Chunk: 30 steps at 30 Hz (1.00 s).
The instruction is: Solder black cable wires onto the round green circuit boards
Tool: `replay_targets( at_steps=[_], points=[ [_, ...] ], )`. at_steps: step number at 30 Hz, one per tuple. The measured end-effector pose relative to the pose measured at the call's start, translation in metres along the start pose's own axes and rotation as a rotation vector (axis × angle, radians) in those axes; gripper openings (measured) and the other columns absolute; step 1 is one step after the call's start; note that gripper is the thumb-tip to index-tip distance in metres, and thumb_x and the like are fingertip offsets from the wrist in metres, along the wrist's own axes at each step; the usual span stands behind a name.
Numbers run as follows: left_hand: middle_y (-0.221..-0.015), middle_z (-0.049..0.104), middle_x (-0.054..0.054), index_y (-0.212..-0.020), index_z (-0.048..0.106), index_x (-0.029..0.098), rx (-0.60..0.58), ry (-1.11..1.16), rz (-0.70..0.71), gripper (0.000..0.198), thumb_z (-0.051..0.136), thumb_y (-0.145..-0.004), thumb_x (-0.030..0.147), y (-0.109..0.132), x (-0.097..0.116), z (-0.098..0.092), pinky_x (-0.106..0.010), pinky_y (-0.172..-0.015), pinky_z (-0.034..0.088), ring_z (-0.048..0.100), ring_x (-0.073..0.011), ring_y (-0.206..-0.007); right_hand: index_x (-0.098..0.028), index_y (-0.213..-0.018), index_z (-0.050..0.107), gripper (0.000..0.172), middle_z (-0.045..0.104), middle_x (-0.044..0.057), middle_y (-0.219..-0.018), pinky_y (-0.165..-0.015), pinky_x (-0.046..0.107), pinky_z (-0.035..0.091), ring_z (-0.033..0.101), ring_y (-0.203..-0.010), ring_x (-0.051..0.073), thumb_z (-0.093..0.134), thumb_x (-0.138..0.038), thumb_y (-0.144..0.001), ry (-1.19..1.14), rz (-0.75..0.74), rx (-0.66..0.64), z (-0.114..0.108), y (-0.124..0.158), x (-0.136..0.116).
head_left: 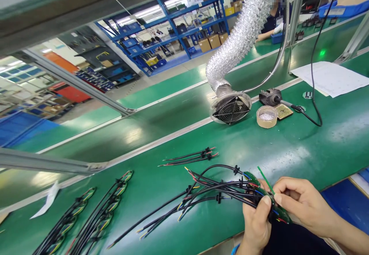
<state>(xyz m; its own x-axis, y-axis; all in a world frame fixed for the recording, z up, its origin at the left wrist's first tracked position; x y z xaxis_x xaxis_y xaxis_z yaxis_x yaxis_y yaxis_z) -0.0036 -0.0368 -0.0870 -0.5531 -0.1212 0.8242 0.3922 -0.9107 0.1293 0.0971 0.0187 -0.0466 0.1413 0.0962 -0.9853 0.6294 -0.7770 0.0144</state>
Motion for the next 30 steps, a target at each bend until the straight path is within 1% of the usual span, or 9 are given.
replay_targets(
  at_steps=[3,6,8,11,16,19,23,27,30],
  points=[
    [-0.08,0.058,-0.001,-0.085,0.066,0.017,0.054,-0.017,0.006,0.029,0.078,-0.078,0.043,0.002,-0.002,-0.005,-0.027,-0.072,0.047,0.052,-0.0156,-0.074,-0.018,-0.073,0.059,0.023,0.056,-0.001,-0.066,-0.054,0.021,0.043,0.051,-0.059,0.01,0.052,-0.028,-0.092,0.119,-0.022,-0.008,0.0,0.0,-0.005],
    [-0.081,0.06,-0.002,-0.087,0.066,0.017,0.081,-0.039,-0.026,0.029,0.077,-0.079,0.042,0.004,-0.008,-0.011,-0.029,-0.073,0.048,0.055,-0.0166,-0.075,-0.019,-0.072,0.055,0.018,0.054,-0.002,-0.066,-0.056,0.021,0.043,0.051,-0.06,0.01,0.051,-0.019,-0.089,0.266,-0.093,-0.001,-0.001,-0.001,-0.016],
    [-0.079,0.059,-0.002,-0.085,0.064,0.017,0.054,-0.052,-0.059,0.031,0.077,-0.078,0.044,0.003,-0.011,-0.01,-0.03,-0.072,0.049,0.055,-0.0169,-0.073,-0.02,-0.072,0.052,0.016,0.053,-0.002,-0.066,-0.055,0.021,0.043,0.051,-0.06,0.01,0.051,-0.017,-0.087,0.324,-0.142,0.027,-0.002,-0.001,-0.023],
    [-0.079,0.058,-0.003,-0.084,0.063,0.016,-0.022,-0.047,-0.116,0.034,0.077,-0.077,0.047,0.002,-0.011,-0.003,-0.032,-0.075,0.05,0.054,-0.0171,-0.074,-0.02,-0.071,0.048,0.015,0.052,-0.003,-0.066,-0.054,0.02,0.042,0.049,-0.059,0.01,0.05,-0.015,-0.085,0.336,-0.185,0.051,0.0,-0.002,-0.028],
    [-0.081,0.056,-0.002,-0.085,0.062,0.017,-0.05,0.01,-0.117,0.033,0.079,-0.076,0.044,0.001,-0.004,0.003,-0.036,-0.081,0.05,0.053,-0.0174,-0.077,-0.02,-0.07,0.045,0.017,0.05,-0.003,-0.064,-0.052,0.02,0.04,0.046,-0.057,0.009,0.046,-0.015,-0.085,0.301,-0.198,0.058,0.004,-0.001,-0.025],
    [-0.082,0.056,-0.002,-0.088,0.063,0.018,-0.057,0.03,-0.113,0.031,0.079,-0.077,0.042,0.001,-0.005,0.003,-0.035,-0.082,0.05,0.054,-0.0176,-0.079,-0.02,-0.07,0.044,0.018,0.05,-0.003,-0.063,-0.051,0.02,0.038,0.045,-0.056,0.009,0.046,-0.016,-0.087,0.291,-0.199,0.068,0.004,0.0,-0.021],
    [-0.081,0.056,-0.001,-0.085,0.062,0.018,-0.066,0.037,-0.125,0.032,0.079,-0.076,0.043,0.001,-0.006,0.004,-0.033,-0.08,0.049,0.052,-0.0164,-0.076,-0.02,-0.07,0.044,0.02,0.049,-0.003,-0.064,-0.052,0.02,0.039,0.045,-0.057,0.009,0.046,-0.019,-0.09,0.282,-0.209,0.064,0.004,0.001,-0.017],
    [-0.081,0.055,0.0,-0.085,0.062,0.018,-0.043,0.056,-0.144,0.034,0.08,-0.075,0.044,0.0,-0.005,0.003,-0.032,-0.079,0.048,0.05,-0.0154,-0.075,-0.02,-0.073,0.049,0.023,0.051,-0.002,-0.068,-0.056,0.021,0.042,0.048,-0.061,0.01,0.047,-0.024,-0.095,0.274,-0.237,0.045,0.003,0.001,-0.019],
    [-0.08,0.055,0.0,-0.085,0.063,0.017,-0.018,0.045,-0.139,0.033,0.08,-0.075,0.044,-0.001,-0.005,-0.001,-0.031,-0.078,0.048,0.049,-0.0144,-0.074,-0.019,-0.075,0.054,0.023,0.055,0.0,-0.071,-0.058,0.021,0.045,0.052,-0.064,0.01,0.049,-0.025,-0.097,0.279,-0.238,0.022,0.001,-0.001,-0.023]
  ],
)
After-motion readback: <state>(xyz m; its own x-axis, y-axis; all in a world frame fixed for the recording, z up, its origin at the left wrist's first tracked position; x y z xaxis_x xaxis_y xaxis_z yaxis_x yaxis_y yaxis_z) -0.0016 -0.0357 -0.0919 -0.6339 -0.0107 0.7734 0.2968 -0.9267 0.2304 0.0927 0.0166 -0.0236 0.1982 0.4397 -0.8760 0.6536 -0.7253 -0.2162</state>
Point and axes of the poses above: each hand's wrist, its own y-axis away from the middle knuckle, its own z-axis out of the palm, x = y × z, the point moved 9 cm from there along -y, towards the middle knuckle
